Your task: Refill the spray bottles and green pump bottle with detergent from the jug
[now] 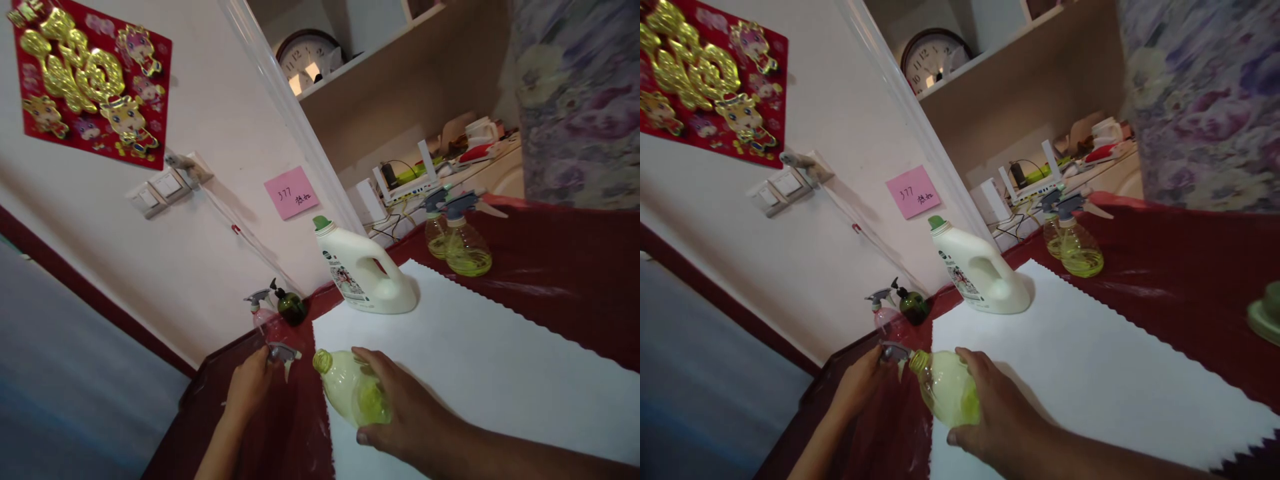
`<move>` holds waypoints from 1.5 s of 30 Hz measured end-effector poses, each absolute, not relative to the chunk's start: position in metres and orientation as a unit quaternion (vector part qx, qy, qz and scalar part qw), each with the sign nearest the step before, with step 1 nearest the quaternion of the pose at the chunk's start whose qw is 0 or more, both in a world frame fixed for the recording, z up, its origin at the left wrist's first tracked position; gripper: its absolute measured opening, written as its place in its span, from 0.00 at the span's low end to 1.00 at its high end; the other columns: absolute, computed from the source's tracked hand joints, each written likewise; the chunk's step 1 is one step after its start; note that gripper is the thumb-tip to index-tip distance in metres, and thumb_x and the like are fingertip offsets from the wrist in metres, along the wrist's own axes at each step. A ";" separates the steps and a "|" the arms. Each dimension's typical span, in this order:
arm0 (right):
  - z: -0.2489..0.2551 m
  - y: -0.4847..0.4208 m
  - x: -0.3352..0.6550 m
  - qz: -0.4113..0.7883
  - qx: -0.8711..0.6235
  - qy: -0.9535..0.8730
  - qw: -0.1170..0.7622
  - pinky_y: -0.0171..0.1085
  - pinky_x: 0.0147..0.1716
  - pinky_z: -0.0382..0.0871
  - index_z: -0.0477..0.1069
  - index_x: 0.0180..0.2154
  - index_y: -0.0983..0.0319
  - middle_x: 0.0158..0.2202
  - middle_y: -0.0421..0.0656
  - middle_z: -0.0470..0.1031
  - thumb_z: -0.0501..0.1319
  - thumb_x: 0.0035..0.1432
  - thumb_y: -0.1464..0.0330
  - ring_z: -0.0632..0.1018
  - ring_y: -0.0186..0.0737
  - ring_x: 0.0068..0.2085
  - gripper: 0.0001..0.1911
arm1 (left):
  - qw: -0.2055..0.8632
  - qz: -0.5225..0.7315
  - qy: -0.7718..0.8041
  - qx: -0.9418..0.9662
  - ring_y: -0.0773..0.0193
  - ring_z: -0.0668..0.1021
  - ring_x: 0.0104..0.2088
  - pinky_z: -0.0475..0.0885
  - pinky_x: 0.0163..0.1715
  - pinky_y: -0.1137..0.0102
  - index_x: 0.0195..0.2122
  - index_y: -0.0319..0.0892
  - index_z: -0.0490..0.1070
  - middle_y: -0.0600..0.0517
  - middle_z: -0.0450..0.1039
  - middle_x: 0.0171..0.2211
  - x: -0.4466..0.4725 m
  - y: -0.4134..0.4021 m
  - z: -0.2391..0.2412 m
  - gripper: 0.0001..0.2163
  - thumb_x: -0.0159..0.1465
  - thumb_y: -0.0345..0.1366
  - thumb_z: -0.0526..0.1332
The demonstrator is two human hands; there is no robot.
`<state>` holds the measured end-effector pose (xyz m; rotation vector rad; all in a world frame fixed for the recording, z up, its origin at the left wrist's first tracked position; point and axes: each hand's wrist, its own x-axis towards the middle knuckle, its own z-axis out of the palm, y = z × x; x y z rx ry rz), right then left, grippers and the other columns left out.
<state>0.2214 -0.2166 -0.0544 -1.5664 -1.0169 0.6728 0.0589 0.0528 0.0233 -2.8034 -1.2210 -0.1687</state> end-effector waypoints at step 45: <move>-0.050 -0.213 0.259 0.132 -0.668 -0.331 0.653 0.60 0.66 0.59 0.54 0.66 0.55 0.69 0.50 0.60 0.59 0.60 0.54 0.63 0.56 0.68 0.36 | -0.436 -0.313 -0.232 -0.811 0.47 0.78 0.56 0.72 0.56 0.54 0.58 0.42 0.65 0.40 0.74 0.57 0.161 -0.018 -0.012 0.29 0.58 0.44 0.71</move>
